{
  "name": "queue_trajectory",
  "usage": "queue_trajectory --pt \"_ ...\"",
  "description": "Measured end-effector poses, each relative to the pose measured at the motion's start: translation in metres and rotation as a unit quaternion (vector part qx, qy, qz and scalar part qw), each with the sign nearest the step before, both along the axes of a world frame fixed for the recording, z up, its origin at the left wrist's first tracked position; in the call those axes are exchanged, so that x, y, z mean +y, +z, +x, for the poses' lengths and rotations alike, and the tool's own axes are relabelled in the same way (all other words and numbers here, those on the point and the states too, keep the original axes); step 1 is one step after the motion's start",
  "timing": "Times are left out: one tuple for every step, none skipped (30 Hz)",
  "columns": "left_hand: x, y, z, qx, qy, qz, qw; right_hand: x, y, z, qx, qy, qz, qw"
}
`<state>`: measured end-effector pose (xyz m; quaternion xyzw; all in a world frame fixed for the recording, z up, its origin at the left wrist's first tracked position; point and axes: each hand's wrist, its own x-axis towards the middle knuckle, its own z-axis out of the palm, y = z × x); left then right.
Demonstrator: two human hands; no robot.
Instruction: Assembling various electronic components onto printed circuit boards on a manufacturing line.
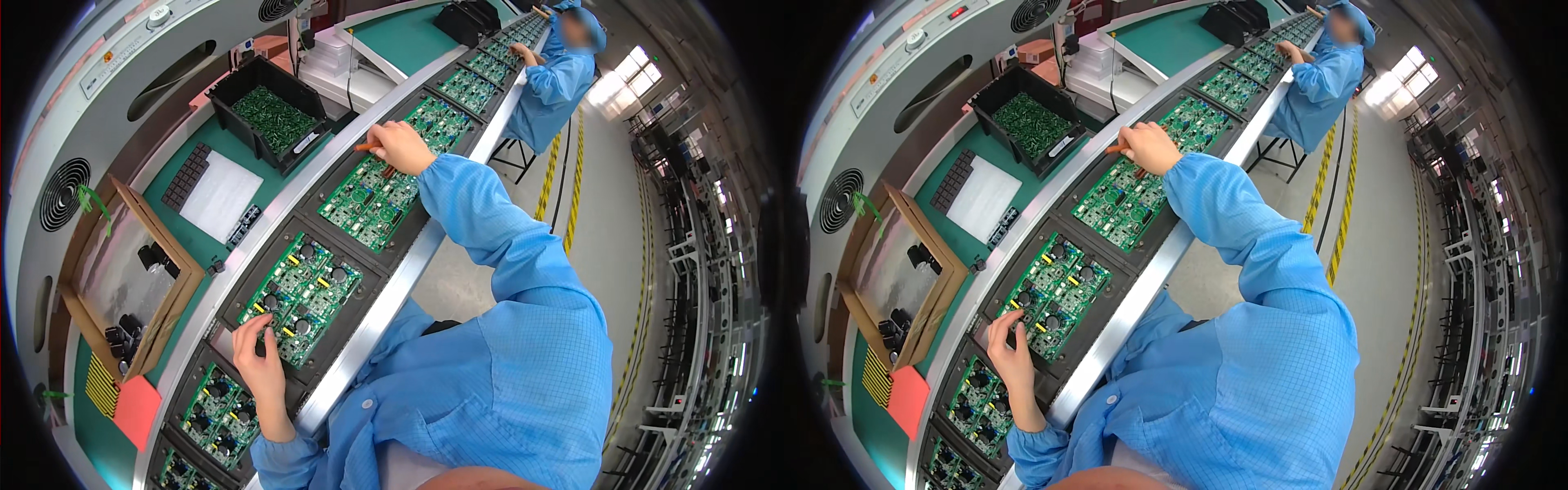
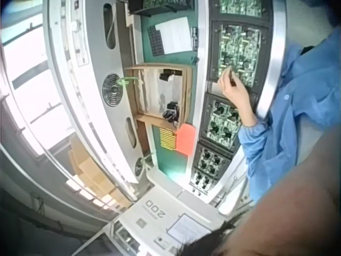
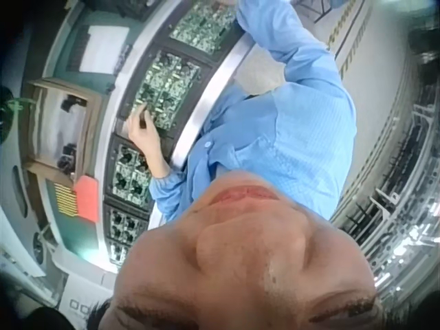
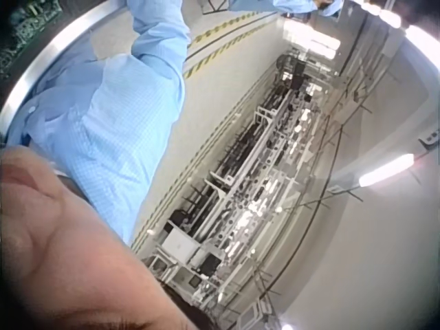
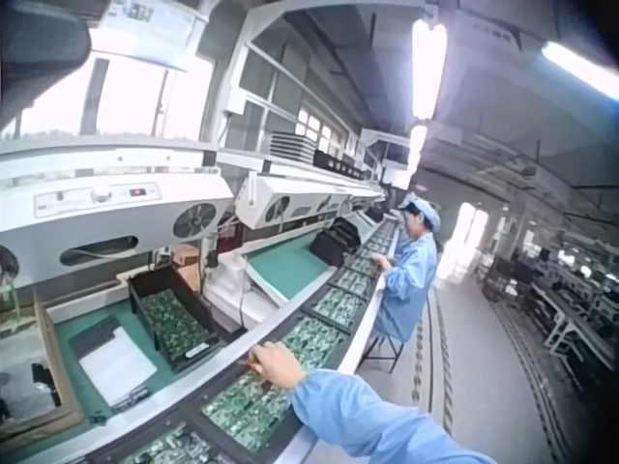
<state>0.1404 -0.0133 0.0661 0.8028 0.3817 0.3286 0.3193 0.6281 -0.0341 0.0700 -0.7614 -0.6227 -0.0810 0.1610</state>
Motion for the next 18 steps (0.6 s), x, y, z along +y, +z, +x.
queue_trajectory --pt "0.000 0.000 0.000 -0.001 -0.001 0.001 1.000 -0.006 0.005 -0.004 0.011 -0.025 0.005 1.000" --pt "-0.001 0.001 -0.001 -0.001 -0.001 -0.002 1.000 -0.010 0.005 -0.005 0.009 -0.026 0.006 1.000" --pt "0.001 0.001 0.000 -0.002 -0.002 -0.004 1.000 -0.012 0.007 -0.005 0.125 -0.026 0.015 0.992" --pt "0.001 0.002 0.000 -0.004 -0.004 -0.001 1.000 -0.016 0.010 -0.005 0.240 -0.025 0.024 0.970" --pt "0.000 0.003 0.000 -0.002 -0.006 -0.012 1.000 -0.024 0.013 -0.005 0.268 -0.031 -0.004 0.963" --pt "0.002 0.004 -0.001 -0.001 -0.008 -0.021 1.000 -0.030 0.011 -0.005 0.265 -0.032 0.001 0.964" --pt "0.003 0.002 -0.002 -0.009 -0.018 0.000 1.000 -0.036 0.002 -0.005 0.334 -0.016 0.047 0.941" --pt "0.006 0.000 -0.003 -0.010 -0.020 0.002 1.000 -0.042 -0.005 -0.005 0.401 0.000 0.094 0.911" --pt "0.008 -0.002 -0.006 -0.004 -0.015 -0.015 1.000 -0.049 -0.003 -0.011 0.439 -0.002 0.095 0.894" --pt "0.010 -0.004 -0.008 0.003 -0.009 -0.032 0.999 -0.053 -0.009 -0.012 0.439 -0.003 0.094 0.894" --pt "0.013 -0.006 -0.010 0.005 -0.013 -0.010 1.000 -0.058 -0.020 -0.010 0.510 0.003 0.119 0.852" --pt "0.014 -0.007 -0.015 0.014 -0.012 -0.011 1.000 -0.061 -0.026 -0.014 0.579 0.010 0.140 0.803" --pt "0.015 -0.006 -0.016 0.022 -0.012 -0.018 1.000 -0.069 -0.025 -0.018 0.601 0.007 0.129 0.789" --pt "0.015 -0.004 -0.015 0.030 -0.011 -0.025 0.999 -0.074 -0.027 -0.008 0.590 -0.009 0.102 0.801" --pt "0.014 -0.003 -0.015 0.036 -0.006 -0.029 0.999 -0.075 -0.027 -0.009 0.608 -0.012 0.110 0.786" --pt "0.013 -0.002 -0.014 0.026 -0.006 -0.028 0.999 -0.074 -0.027 -0.012 0.627 -0.014 0.117 0.770" --pt "0.013 0.000 -0.013 0.017 -0.003 -0.027 0.999 -0.075 -0.030 -0.008 0.680 -0.019 0.118 0.724" --pt "0.012 0.000 -0.014 0.026 -0.003 -0.013 1.000 -0.073 -0.025 -0.011 0.726 -0.021 0.111 0.678"
